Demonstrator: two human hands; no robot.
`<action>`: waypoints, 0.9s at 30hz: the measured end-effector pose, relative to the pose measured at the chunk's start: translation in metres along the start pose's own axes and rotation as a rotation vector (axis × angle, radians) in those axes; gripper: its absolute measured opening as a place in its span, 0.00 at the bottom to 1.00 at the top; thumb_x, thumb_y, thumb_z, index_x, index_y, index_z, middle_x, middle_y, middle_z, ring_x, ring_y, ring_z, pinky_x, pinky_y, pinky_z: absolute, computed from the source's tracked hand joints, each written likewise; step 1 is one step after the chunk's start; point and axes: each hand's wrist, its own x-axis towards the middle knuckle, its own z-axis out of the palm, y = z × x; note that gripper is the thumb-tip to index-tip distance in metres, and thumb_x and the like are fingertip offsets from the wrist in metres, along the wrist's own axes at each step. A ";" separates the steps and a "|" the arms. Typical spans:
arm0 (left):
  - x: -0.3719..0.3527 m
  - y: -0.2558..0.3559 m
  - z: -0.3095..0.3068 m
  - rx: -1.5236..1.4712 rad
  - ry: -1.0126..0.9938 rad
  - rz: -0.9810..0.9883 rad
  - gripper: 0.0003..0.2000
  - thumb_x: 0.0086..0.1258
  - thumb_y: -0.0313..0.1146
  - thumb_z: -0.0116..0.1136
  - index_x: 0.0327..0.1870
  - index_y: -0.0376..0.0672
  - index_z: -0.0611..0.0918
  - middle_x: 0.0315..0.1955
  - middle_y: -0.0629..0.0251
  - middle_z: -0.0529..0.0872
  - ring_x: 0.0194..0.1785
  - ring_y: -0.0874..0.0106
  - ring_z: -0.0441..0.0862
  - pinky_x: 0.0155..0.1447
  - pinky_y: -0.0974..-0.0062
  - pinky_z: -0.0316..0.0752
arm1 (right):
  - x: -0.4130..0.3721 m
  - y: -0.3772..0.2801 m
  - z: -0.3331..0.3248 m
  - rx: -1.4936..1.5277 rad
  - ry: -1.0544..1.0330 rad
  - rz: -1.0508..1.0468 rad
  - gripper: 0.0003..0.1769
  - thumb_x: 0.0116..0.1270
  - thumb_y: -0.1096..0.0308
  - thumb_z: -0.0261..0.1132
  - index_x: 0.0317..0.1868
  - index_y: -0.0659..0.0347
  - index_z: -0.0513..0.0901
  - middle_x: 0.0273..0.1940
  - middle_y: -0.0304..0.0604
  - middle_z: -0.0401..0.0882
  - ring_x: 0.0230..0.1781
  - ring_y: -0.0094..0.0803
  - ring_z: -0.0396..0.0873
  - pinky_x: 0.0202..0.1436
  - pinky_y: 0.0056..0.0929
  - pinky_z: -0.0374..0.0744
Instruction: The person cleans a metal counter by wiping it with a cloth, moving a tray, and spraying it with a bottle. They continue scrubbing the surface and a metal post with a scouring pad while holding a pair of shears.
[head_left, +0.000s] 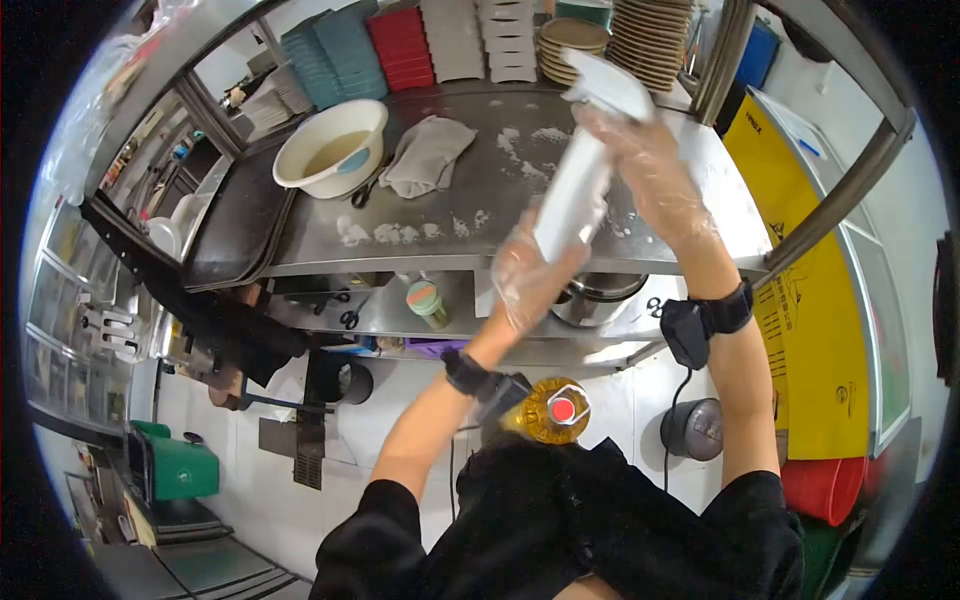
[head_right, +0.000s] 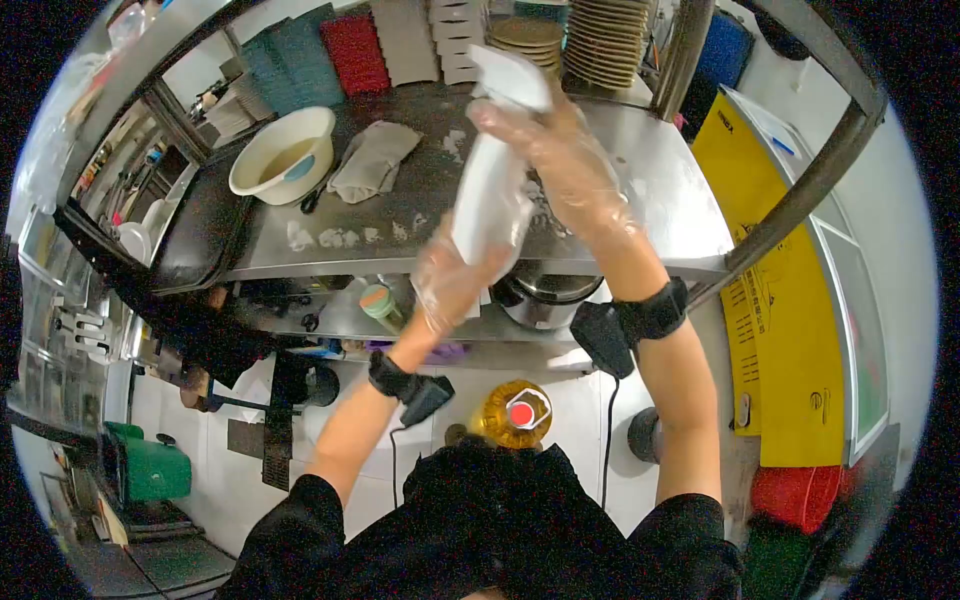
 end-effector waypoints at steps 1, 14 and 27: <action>0.011 -0.001 -0.012 0.086 0.036 0.002 0.28 0.58 0.41 0.70 0.57 0.38 0.77 0.40 0.57 0.87 0.41 0.68 0.84 0.49 0.70 0.78 | -0.001 -0.011 0.015 0.018 0.047 -0.120 0.45 0.62 0.48 0.72 0.72 0.63 0.64 0.67 0.53 0.70 0.65 0.45 0.73 0.67 0.35 0.71; 0.201 -0.159 -0.048 -0.010 0.139 -0.109 0.29 0.53 0.41 0.75 0.57 0.40 0.79 0.46 0.53 0.86 0.46 0.66 0.83 0.50 0.69 0.78 | -0.015 0.144 0.020 -0.946 0.444 -0.324 0.22 0.64 0.60 0.66 0.58 0.50 0.77 0.57 0.46 0.79 0.59 0.48 0.77 0.59 0.43 0.78; 0.187 -0.113 -0.137 0.212 -0.289 0.043 0.29 0.57 0.29 0.67 0.62 0.34 0.74 0.54 0.58 0.81 0.58 0.65 0.77 0.64 0.71 0.70 | -0.016 0.160 0.022 -1.023 0.379 -0.274 0.21 0.62 0.59 0.66 0.56 0.50 0.79 0.59 0.42 0.78 0.63 0.45 0.74 0.60 0.42 0.78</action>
